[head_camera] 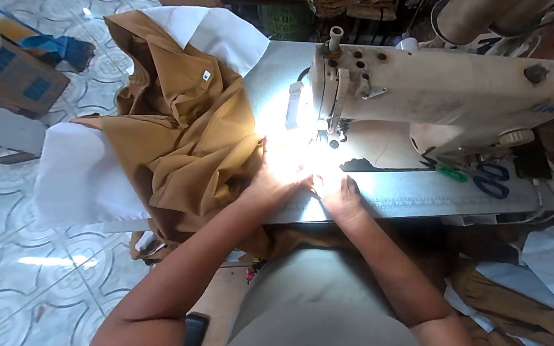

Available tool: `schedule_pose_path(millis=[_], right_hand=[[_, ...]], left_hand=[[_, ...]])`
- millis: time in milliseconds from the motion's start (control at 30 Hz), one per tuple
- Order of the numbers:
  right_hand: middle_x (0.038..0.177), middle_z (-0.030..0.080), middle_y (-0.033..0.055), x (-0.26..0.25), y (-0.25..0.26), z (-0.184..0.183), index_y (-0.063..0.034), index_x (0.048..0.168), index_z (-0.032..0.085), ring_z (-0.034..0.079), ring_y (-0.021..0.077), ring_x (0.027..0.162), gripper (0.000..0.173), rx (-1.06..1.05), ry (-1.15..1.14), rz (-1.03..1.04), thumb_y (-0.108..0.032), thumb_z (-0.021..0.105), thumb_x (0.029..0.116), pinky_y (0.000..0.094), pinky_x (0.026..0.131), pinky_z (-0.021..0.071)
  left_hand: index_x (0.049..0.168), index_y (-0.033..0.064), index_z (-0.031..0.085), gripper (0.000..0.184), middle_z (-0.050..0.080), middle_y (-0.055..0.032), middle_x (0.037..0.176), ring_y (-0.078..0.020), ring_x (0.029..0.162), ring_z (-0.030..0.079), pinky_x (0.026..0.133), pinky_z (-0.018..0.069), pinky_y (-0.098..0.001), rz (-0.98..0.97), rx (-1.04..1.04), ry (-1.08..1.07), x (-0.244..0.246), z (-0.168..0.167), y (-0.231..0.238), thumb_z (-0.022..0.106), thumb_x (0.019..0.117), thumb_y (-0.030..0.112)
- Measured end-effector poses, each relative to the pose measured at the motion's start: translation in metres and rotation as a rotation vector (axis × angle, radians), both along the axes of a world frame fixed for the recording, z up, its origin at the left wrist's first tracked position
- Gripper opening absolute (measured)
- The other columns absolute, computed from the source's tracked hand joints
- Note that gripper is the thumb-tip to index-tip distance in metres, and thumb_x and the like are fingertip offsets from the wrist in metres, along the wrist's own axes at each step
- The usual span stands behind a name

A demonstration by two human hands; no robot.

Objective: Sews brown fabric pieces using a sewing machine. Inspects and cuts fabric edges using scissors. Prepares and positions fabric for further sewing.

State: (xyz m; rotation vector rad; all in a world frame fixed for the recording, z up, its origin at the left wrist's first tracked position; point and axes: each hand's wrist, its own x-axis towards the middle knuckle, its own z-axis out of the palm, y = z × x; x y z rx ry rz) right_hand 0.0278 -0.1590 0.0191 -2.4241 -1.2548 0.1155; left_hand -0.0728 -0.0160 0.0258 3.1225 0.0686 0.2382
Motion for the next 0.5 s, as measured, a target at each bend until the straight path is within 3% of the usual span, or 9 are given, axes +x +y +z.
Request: schedule_pose_path(millis=[200, 367, 433, 500], right_hand=[[0.105, 0.071, 0.0223, 0.0, -0.006, -0.006, -0.0002, 0.11, 0.075, 0.07, 0.0375, 0.102, 0.021, -0.022, -0.098, 0.075, -0.012, 0.066, 0.0958, 0.0464, 0.087, 0.0583], [0.103, 0.073, 0.0181, 0.0, -0.007, -0.017, -0.0004, 0.11, 0.075, 0.071, 0.0346, 0.098, 0.021, 0.026, -0.221, 0.109, -0.013, 0.066, 0.0953, 0.0439, 0.084, 0.0581], [0.105, 0.074, 0.0187, 0.003, -0.004, -0.019, 0.0003, 0.111, 0.075, 0.071, 0.0361, 0.102, 0.022, 0.089, -0.191, 0.091, -0.011, 0.068, 0.0943, 0.0449, 0.086, 0.0588], [0.106, 0.073, 0.0211, 0.01, 0.002, -0.025, 0.0018, 0.108, 0.075, 0.07, 0.0385, 0.103, 0.021, 0.178, -0.18, 0.087, -0.009, 0.071, 0.0907, 0.0472, 0.087, 0.0584]], left_hand=[[0.119, 0.0291, 0.075, 0.041, 0.07, -0.0098, 0.124, -0.0422, 0.12, 0.061, 0.108, 0.0183, -0.0829, 0.028, 0.001, 0.054, 0.001, 0.002, 0.001, 0.062, 0.095, -0.001], [0.116, 0.0288, 0.075, 0.039, 0.069, -0.0099, 0.123, -0.0433, 0.123, 0.058, 0.108, 0.0183, -0.0822, 0.021, -0.003, 0.029, 0.002, 0.003, 0.003, 0.062, 0.0947, -0.001], [0.121, 0.0278, 0.073, 0.036, 0.065, -0.0114, 0.135, -0.0443, 0.135, 0.05, 0.112, 0.013, -0.0816, 0.051, -0.023, 0.046, 0.004, 0.004, 0.006, 0.059, 0.0988, 0.003], [0.125, 0.0272, 0.073, 0.038, 0.061, -0.0131, 0.141, -0.0465, 0.14, 0.045, 0.112, 0.0112, -0.0827, 0.063, -0.049, 0.009, 0.009, 0.002, 0.012, 0.059, 0.0986, 0.003]])
